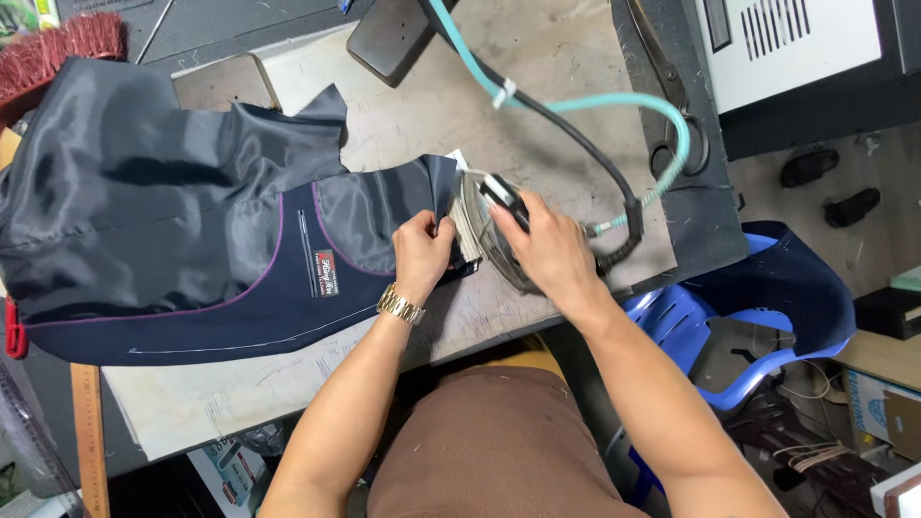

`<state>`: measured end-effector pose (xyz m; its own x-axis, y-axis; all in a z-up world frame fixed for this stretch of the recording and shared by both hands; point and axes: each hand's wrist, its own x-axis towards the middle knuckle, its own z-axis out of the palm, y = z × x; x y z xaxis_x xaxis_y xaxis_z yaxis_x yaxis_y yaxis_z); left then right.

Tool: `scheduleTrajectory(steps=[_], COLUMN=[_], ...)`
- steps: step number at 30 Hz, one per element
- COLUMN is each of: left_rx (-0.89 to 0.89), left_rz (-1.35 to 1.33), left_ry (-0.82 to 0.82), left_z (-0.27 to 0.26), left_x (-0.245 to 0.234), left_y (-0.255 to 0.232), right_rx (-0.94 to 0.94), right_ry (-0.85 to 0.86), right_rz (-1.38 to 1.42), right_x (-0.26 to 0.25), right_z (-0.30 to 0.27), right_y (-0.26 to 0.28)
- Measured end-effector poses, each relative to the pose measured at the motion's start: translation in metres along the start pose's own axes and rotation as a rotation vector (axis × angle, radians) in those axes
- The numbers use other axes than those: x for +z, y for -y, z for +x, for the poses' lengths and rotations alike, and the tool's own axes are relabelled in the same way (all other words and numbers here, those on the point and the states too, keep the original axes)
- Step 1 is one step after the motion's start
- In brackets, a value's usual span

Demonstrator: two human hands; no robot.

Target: The person marks fabric with chalk using a template, presses seams with an iron, and trims excess material with shears while constructing a suit jacket.

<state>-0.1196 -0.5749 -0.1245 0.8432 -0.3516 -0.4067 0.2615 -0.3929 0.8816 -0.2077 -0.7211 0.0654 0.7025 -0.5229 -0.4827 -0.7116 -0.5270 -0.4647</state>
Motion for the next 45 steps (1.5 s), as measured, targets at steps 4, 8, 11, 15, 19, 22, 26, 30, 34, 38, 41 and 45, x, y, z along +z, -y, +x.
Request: scheduleTrajectory(steps=[4,8,11,15,19,22,26,30,34,38,41,45], left_rx=[-0.006,-0.008,-0.006,-0.019,-0.007,-0.033,-0.008,-0.002,-0.013,-0.030,-0.025,-0.041], left_rz=[0.014,0.026,0.058,0.052,0.119,0.074,0.026,-0.012,0.011,-0.040,-0.074,-0.117], left_ry=[-0.011,-0.023,-0.016,-0.006,-0.065,-0.105,-0.169,-0.212,-0.240,-0.253,-0.278,-0.270], left_z=[-0.004,-0.007,-0.006,-0.005,-0.014,-0.018,-0.029,-0.036,-0.036,-0.043,-0.039,-0.039], left_x=[-0.001,-0.001,-0.001,-0.006,-0.022,-0.023,-0.028,-0.038,-0.038,-0.041,-0.045,-0.045], left_y=[-0.008,-0.011,-0.009,-0.009,-0.006,0.003,-0.006,0.015,0.037,0.013,0.033,0.027], right_rx=[-0.104,-0.110,-0.024,0.062,0.101,0.107,0.060,-0.042,-0.126,-0.158,-0.125,-0.102], right_ry=[-0.040,-0.033,-0.004,0.014,-0.091,-0.119,-0.022,0.073,0.092,0.047,0.053,0.064], right_rz=[-0.057,-0.140,-0.114,-0.028,0.075,0.064,-0.037,-0.119,-0.140,-0.214,-0.215,-0.222], right_x=[-0.010,-0.012,-0.012,-0.023,-0.034,-0.036,-0.032,-0.027,-0.024,-0.015,-0.010,-0.014], right_z=[0.031,0.048,0.033,-0.004,0.004,0.008,-0.020,0.008,0.019,0.040,0.050,0.049], right_y=[0.017,0.018,0.007,-0.002,-0.045,-0.044,0.024,0.031,0.053,0.045,0.036,0.038])
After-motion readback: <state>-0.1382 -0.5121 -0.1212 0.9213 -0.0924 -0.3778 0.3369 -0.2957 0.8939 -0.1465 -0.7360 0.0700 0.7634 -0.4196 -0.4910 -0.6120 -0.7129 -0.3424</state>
